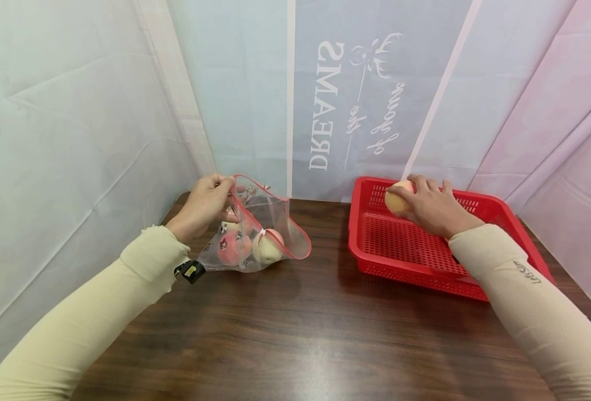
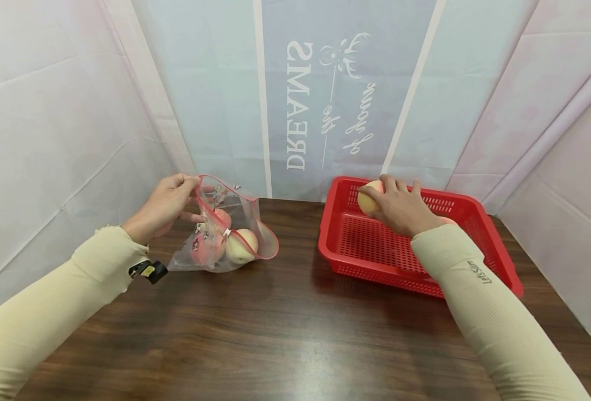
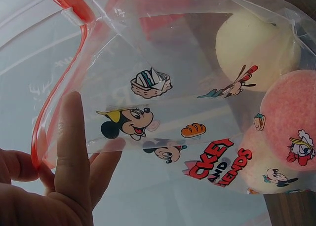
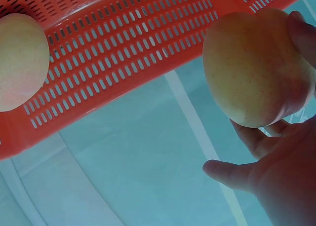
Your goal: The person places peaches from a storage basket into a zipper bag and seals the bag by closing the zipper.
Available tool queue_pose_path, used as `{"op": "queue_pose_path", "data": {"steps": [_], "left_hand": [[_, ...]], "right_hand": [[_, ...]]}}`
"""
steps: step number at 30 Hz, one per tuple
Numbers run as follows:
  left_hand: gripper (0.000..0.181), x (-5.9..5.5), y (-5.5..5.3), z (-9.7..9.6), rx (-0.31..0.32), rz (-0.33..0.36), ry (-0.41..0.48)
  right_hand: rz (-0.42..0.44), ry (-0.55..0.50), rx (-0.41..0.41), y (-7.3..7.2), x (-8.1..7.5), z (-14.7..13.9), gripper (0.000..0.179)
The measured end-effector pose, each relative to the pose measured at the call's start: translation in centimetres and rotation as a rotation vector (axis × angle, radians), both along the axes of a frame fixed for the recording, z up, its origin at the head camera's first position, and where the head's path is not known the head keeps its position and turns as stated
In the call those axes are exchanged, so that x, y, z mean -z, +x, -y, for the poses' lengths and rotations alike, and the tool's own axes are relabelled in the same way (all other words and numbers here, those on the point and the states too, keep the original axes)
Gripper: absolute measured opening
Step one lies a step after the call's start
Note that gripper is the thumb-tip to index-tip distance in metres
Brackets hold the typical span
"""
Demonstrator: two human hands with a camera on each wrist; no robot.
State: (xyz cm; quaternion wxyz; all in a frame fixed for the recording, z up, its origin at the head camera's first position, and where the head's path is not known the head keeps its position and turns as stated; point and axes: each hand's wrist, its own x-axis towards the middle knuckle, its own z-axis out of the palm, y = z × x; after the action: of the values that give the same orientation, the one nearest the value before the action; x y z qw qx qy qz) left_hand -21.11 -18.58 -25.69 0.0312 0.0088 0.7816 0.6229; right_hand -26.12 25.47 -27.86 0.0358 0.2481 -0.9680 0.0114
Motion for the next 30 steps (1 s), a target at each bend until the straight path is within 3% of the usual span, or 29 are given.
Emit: {"op": "queue_pose_path", "data": {"steps": [30], "left_hand": [[0.028, 0.1, 0.1, 0.1, -0.022, -0.003, -0.028]], "right_hand": [[-0.088, -0.019, -0.051, 1.2, -1.0, 1.5, 0.075]]}}
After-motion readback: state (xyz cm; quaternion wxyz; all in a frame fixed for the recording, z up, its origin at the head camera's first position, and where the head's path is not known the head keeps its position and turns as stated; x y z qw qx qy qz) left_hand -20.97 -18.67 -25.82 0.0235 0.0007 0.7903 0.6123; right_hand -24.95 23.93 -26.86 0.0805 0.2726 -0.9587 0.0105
